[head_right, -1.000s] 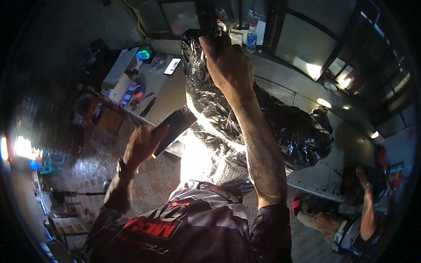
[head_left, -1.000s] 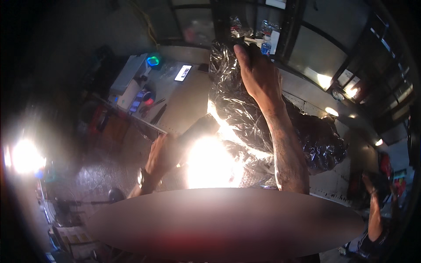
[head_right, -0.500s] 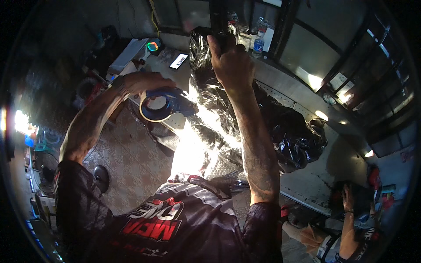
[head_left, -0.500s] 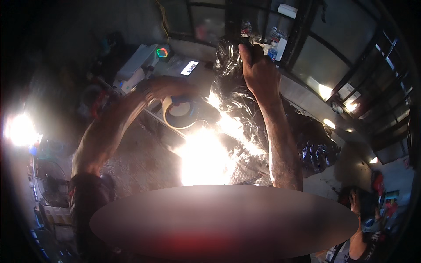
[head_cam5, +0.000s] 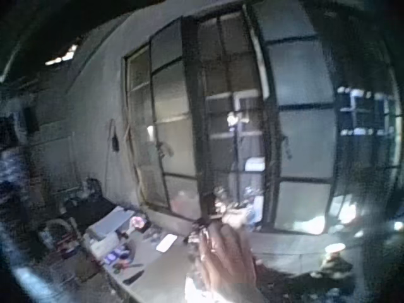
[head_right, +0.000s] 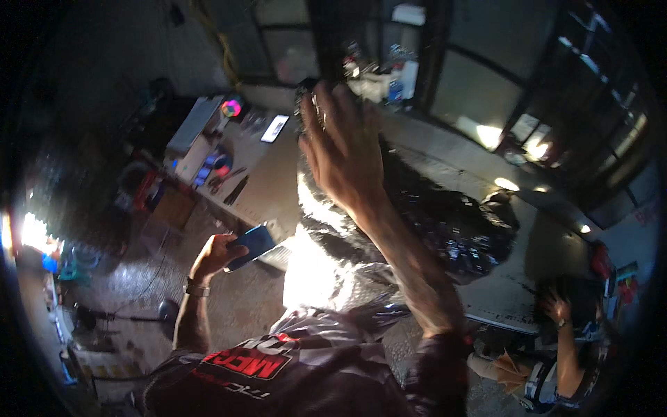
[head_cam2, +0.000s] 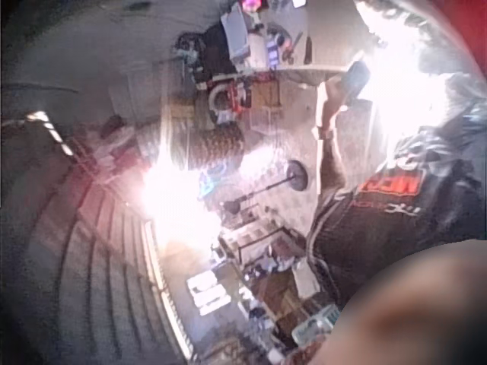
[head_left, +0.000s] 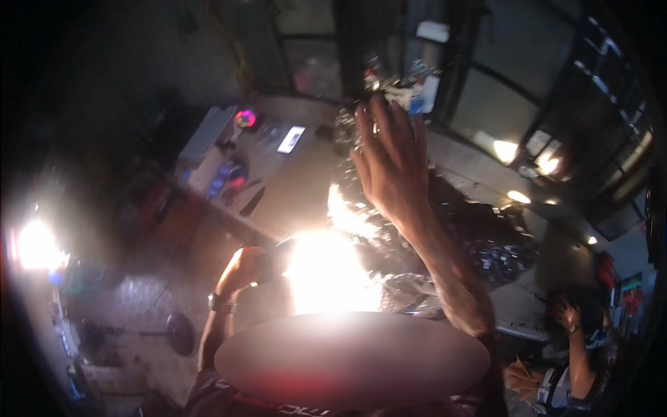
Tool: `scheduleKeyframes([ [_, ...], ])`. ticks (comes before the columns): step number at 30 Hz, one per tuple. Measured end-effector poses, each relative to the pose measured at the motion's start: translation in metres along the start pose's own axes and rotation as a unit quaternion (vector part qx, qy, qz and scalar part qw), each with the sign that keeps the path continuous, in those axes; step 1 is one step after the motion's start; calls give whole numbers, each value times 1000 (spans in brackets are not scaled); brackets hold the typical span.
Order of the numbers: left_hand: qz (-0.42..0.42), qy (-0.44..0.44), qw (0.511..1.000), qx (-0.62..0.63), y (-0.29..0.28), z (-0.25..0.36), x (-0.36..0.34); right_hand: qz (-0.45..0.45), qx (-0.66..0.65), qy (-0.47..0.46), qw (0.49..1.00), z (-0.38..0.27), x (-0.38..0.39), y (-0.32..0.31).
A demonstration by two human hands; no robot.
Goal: The person uses a handheld heat gun to warm a large black textured film laid on a workbench. They repeatedly move the heat gun across the surface and use their hands to smooth and adjust the film as it becomes pliable.
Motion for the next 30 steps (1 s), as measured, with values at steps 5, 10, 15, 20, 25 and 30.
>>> scheduleKeyframes([
  [5,111,5,975,191,20,16,17,-276,204,-238,909,-26,92,47],
  [10,128,70,978,151,11,53,4,-299,-22,-198,933,-21,106,49],
  [15,110,9,984,138,14,53,-8,-284,-362,2,888,-35,81,3],
  [20,100,37,974,200,24,46,-3,-361,-474,240,766,-40,65,-10],
  [25,86,63,965,240,30,39,2,-424,-467,264,730,-51,63,-4],
  [30,56,80,979,181,30,40,1,-434,-423,239,758,-55,67,-3],
])
Point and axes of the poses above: each hand's wrist, its own x-axis away from the middle knuckle, its own y-axis out of the palm, z = x × y, the point moved 4 cm from there along -x, towards the middle knuckle, and after that the axes turned 12 degrees about y, right-handed, at the moved point
